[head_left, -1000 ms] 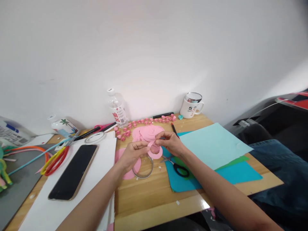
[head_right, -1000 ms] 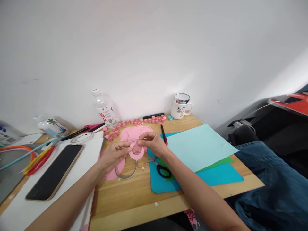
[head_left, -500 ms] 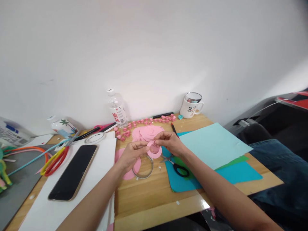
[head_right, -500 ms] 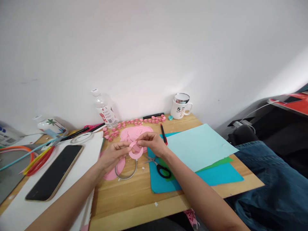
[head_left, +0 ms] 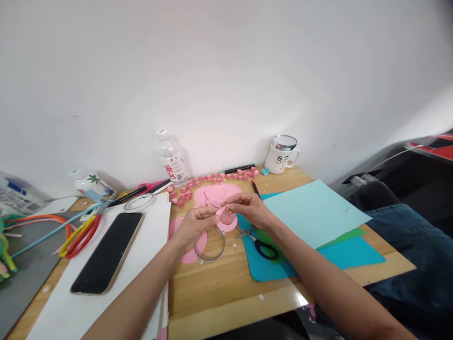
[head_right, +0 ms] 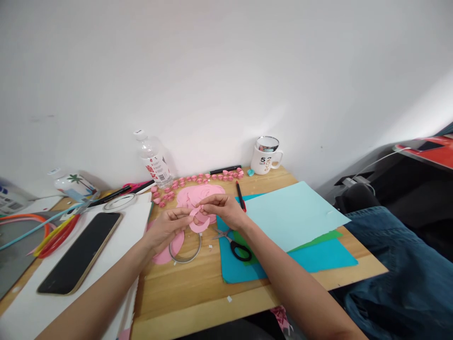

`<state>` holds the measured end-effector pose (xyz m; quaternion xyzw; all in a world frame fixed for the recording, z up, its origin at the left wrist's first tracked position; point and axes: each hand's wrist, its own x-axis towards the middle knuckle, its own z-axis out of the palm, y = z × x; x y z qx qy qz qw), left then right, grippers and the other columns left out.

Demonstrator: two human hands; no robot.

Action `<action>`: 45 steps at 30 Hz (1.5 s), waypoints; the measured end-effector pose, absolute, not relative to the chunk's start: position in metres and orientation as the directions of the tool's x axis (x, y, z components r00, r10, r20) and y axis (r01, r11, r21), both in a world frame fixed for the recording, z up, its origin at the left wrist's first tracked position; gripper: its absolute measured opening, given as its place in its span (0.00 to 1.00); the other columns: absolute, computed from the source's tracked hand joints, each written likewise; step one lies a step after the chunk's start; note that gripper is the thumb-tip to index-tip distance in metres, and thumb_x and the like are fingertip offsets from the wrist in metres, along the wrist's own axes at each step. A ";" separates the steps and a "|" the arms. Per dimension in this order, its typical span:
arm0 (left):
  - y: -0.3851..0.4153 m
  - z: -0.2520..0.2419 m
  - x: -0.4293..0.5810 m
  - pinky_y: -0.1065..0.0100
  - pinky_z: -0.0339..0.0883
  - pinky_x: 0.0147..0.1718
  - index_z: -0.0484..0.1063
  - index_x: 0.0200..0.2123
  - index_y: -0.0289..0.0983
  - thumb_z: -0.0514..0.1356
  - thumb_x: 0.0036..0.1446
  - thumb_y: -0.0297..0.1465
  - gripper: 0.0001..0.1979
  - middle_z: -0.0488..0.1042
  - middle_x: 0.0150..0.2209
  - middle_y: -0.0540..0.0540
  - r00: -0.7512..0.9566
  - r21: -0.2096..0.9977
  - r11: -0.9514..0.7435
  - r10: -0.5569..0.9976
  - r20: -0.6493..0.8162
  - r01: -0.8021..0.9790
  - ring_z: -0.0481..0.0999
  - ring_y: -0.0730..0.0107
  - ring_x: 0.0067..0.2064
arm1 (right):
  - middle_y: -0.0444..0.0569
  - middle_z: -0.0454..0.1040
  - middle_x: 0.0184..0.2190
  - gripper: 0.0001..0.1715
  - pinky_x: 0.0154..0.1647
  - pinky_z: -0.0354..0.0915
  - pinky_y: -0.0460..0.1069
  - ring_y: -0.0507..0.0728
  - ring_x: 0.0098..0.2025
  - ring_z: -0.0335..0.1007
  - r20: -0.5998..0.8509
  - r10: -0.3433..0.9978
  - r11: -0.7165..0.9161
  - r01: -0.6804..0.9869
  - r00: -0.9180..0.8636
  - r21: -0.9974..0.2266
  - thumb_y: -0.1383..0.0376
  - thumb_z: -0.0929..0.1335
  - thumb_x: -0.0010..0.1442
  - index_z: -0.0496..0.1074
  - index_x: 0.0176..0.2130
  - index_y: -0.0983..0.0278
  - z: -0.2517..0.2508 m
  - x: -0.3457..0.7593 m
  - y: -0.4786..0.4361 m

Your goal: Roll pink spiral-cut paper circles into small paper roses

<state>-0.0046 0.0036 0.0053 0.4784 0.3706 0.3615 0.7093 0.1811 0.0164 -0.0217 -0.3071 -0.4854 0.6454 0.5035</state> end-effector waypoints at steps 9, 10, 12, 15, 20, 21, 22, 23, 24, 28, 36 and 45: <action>0.004 0.004 -0.004 0.72 0.64 0.34 0.75 0.34 0.32 0.65 0.42 0.27 0.12 0.77 0.32 0.43 0.486 0.950 0.276 0.857 -0.172 -0.149 0.74 0.71 0.32 | 0.44 0.74 0.22 0.10 0.27 0.65 0.44 0.49 0.24 0.70 0.085 0.951 -0.032 -0.368 -0.297 -0.929 0.68 0.74 0.41 0.72 0.27 0.66 -0.027 0.178 0.015; 0.004 0.003 -0.004 0.72 0.64 0.34 0.75 0.34 0.32 0.65 0.42 0.27 0.12 0.77 0.32 0.43 0.491 0.950 0.278 0.854 -0.175 -0.145 0.74 0.71 0.32 | 0.43 0.74 0.21 0.10 0.26 0.65 0.44 0.49 0.23 0.69 0.087 0.952 -0.030 -0.373 -0.294 -0.928 0.67 0.74 0.40 0.72 0.27 0.66 -0.027 0.177 0.015; 0.004 0.003 -0.004 0.71 0.64 0.34 0.75 0.34 0.32 0.65 0.42 0.27 0.12 0.78 0.31 0.43 0.491 0.947 0.288 0.851 -0.187 -0.140 0.74 0.70 0.33 | 0.44 0.74 0.21 0.10 0.26 0.65 0.45 0.50 0.23 0.69 0.090 0.953 -0.027 -0.376 -0.291 -0.926 0.67 0.74 0.40 0.72 0.27 0.66 -0.028 0.177 0.015; 0.003 0.005 -0.003 0.69 0.64 0.34 0.75 0.34 0.32 0.65 0.41 0.28 0.13 0.78 0.31 0.42 0.475 0.944 0.296 0.858 -0.196 -0.147 0.74 0.69 0.32 | 0.45 0.75 0.25 0.10 0.30 0.66 0.45 0.50 0.26 0.70 0.088 0.952 -0.022 -0.354 -0.293 -0.935 0.67 0.73 0.42 0.74 0.29 0.66 -0.027 0.178 0.015; 0.003 0.007 -0.003 0.71 0.63 0.33 0.75 0.32 0.32 0.66 0.41 0.28 0.12 0.77 0.28 0.44 0.441 0.943 0.289 0.877 -0.192 -0.164 0.74 0.71 0.30 | 0.46 0.76 0.25 0.10 0.32 0.66 0.45 0.50 0.27 0.71 0.096 0.943 -0.017 -0.334 -0.318 -0.942 0.66 0.73 0.43 0.74 0.31 0.66 -0.025 0.180 0.016; 0.003 0.007 -0.003 0.71 0.63 0.31 0.75 0.31 0.32 0.66 0.40 0.28 0.11 0.77 0.27 0.45 0.430 0.944 0.288 0.881 -0.195 -0.162 0.73 0.73 0.28 | 0.45 0.75 0.24 0.11 0.31 0.66 0.45 0.50 0.26 0.71 0.096 0.944 -0.016 -0.334 -0.316 -0.943 0.66 0.73 0.42 0.74 0.30 0.66 -0.025 0.180 0.016; 0.003 0.007 -0.003 0.72 0.63 0.30 0.75 0.30 0.32 0.66 0.39 0.28 0.10 0.77 0.26 0.45 0.419 0.945 0.287 0.886 -0.199 -0.158 0.72 0.74 0.27 | 0.44 0.75 0.22 0.11 0.29 0.66 0.45 0.49 0.25 0.70 0.097 0.945 -0.014 -0.336 -0.311 -0.942 0.66 0.74 0.41 0.74 0.29 0.66 -0.025 0.180 0.016; 0.003 0.006 -0.003 0.73 0.62 0.29 0.75 0.29 0.32 0.66 0.39 0.27 0.10 0.76 0.26 0.46 0.409 0.946 0.286 0.890 -0.202 -0.153 0.72 0.75 0.27 | 0.43 0.74 0.21 0.11 0.27 0.65 0.44 0.49 0.23 0.69 0.098 0.947 -0.012 -0.339 -0.307 -0.941 0.66 0.74 0.41 0.73 0.28 0.66 -0.025 0.179 0.015; 0.004 0.005 -0.003 0.73 0.62 0.28 0.75 0.28 0.32 0.67 0.38 0.27 0.09 0.76 0.25 0.46 0.401 0.947 0.284 0.893 -0.205 -0.147 0.71 0.75 0.26 | 0.43 0.73 0.20 0.11 0.26 0.65 0.43 0.48 0.22 0.68 0.101 0.948 -0.009 -0.343 -0.303 -0.939 0.66 0.74 0.40 0.73 0.27 0.66 -0.025 0.178 0.015; 0.004 0.003 -0.004 0.74 0.62 0.28 0.75 0.28 0.32 0.66 0.40 0.27 0.09 0.76 0.26 0.46 0.411 0.951 0.278 0.889 -0.200 -0.138 0.71 0.75 0.27 | 0.42 0.72 0.19 0.10 0.23 0.63 0.42 0.46 0.20 0.65 0.121 0.954 0.016 -0.357 -0.275 -0.934 0.66 0.74 0.39 0.72 0.25 0.66 -0.026 0.176 0.015; 0.003 0.006 -0.003 0.72 0.65 0.32 0.75 0.31 0.32 0.66 0.40 0.26 0.10 0.77 0.29 0.45 0.427 0.942 0.292 0.882 -0.199 -0.164 0.73 0.74 0.29 | 0.46 0.76 0.27 0.13 0.34 0.67 0.47 0.50 0.27 0.71 0.081 0.953 -0.017 -0.319 -0.292 -0.948 0.64 0.73 0.42 0.75 0.32 0.64 -0.024 0.180 0.017; 0.003 0.004 -0.004 0.69 0.66 0.34 0.75 0.33 0.32 0.65 0.42 0.27 0.11 0.77 0.32 0.42 0.469 0.955 0.263 0.866 -0.172 -0.135 0.74 0.70 0.31 | 0.45 0.74 0.23 0.12 0.29 0.67 0.46 0.50 0.25 0.71 0.092 0.948 -0.011 -0.321 -0.305 -0.947 0.64 0.73 0.42 0.72 0.30 0.66 -0.022 0.179 0.014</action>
